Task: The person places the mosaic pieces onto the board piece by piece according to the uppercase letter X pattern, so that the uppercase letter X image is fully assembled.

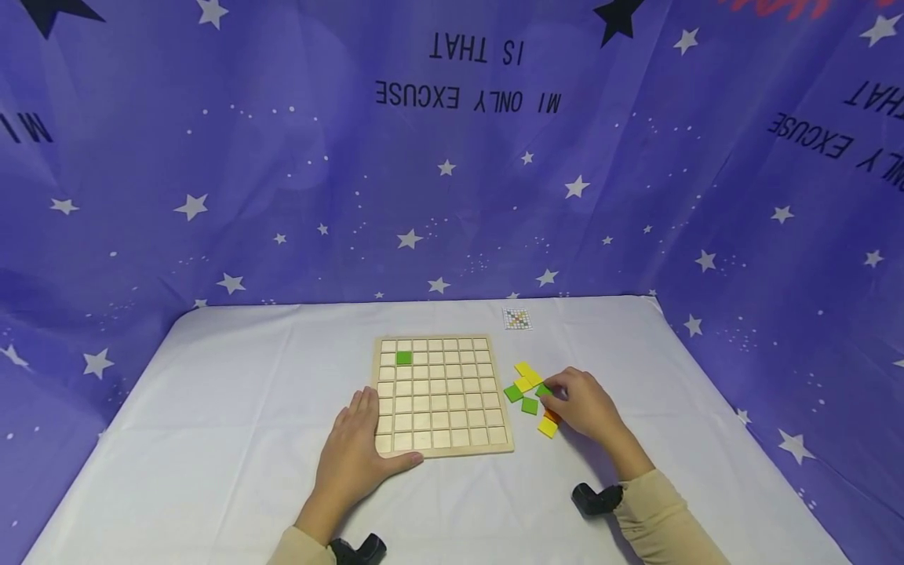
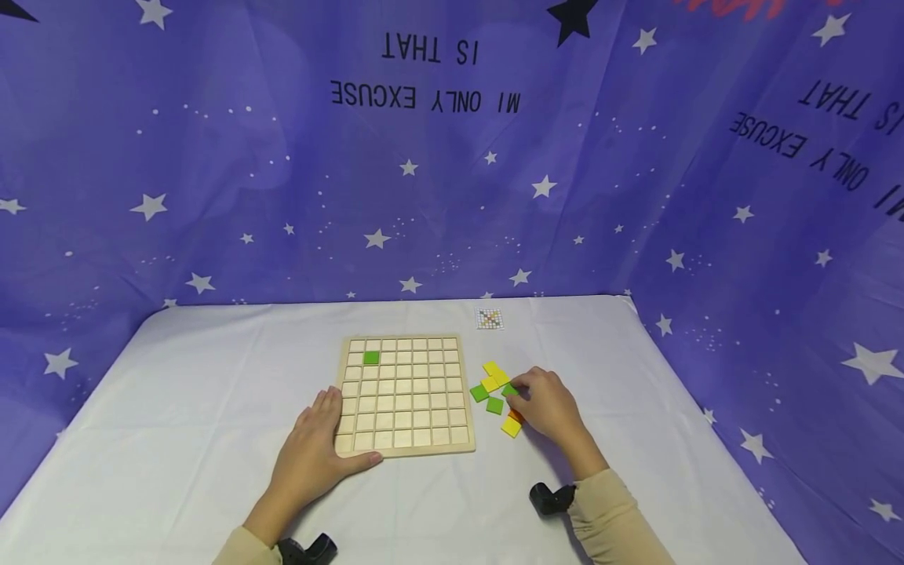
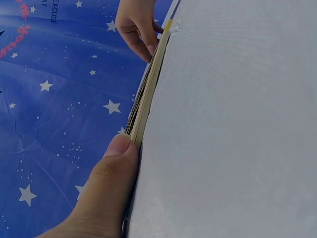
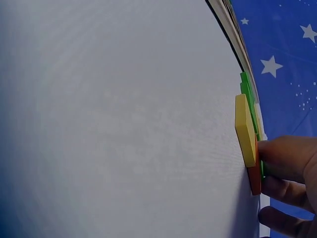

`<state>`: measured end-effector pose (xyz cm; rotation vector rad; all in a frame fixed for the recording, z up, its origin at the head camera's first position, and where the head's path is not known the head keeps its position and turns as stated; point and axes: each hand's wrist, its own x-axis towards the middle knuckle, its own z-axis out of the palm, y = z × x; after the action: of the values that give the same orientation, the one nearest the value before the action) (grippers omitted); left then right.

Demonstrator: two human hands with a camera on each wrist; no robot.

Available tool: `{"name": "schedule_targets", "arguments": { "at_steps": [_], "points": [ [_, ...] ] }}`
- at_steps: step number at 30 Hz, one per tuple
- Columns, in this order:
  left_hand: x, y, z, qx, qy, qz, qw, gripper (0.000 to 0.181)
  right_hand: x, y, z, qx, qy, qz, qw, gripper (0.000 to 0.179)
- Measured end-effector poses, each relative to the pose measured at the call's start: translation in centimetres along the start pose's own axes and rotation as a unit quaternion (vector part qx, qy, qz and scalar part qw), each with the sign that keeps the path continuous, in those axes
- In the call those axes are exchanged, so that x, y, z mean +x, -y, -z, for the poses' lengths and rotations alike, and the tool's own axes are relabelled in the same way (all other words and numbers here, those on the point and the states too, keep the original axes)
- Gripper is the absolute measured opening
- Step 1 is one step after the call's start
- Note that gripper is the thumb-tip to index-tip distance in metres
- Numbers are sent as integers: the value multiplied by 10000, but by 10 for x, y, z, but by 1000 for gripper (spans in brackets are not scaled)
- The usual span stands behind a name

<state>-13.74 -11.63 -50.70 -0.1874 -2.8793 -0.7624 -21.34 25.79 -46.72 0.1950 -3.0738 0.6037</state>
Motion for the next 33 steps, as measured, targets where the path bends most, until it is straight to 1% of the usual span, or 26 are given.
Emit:
{"name": "schedule_targets", "arguments": {
  "at_steps": [5, 11, 13, 16, 20, 25, 29, 33],
  "points": [
    [0, 0, 0, -8, 5, -26, 10000, 137, -1, 1, 1, -97, -1, -12, 10000, 34],
    [1, 1, 0, -4, 2, -54, 10000, 138, -1, 4, -2, -746, -91, 361, 9965, 30],
    [1, 2, 0, 8, 3, -55, 10000, 138, -2, 4, -3, -861, -120, 484, 9950, 29],
    [1, 1, 0, 12, 11, -48, 10000, 138, -3, 4, -4, -792, -164, 619, 9948, 27],
    [0, 2, 0, 5, 32, -27, 10000, 138, 0, 9, -6, -499, -150, 707, 9961, 27],
    [0, 2, 1, 15, 27, -14, 10000, 138, 12, 31, -10, -101, 27, 904, 9958, 30],
    [0, 2, 1, -11, 28, -4, 10000, 138, 22, 58, -15, 150, 123, 1221, 9923, 29],
    [0, 0, 1, 4, 40, -2, 10000, 138, 30, 88, -22, 173, 251, 1565, 9872, 30]
  ]
}}
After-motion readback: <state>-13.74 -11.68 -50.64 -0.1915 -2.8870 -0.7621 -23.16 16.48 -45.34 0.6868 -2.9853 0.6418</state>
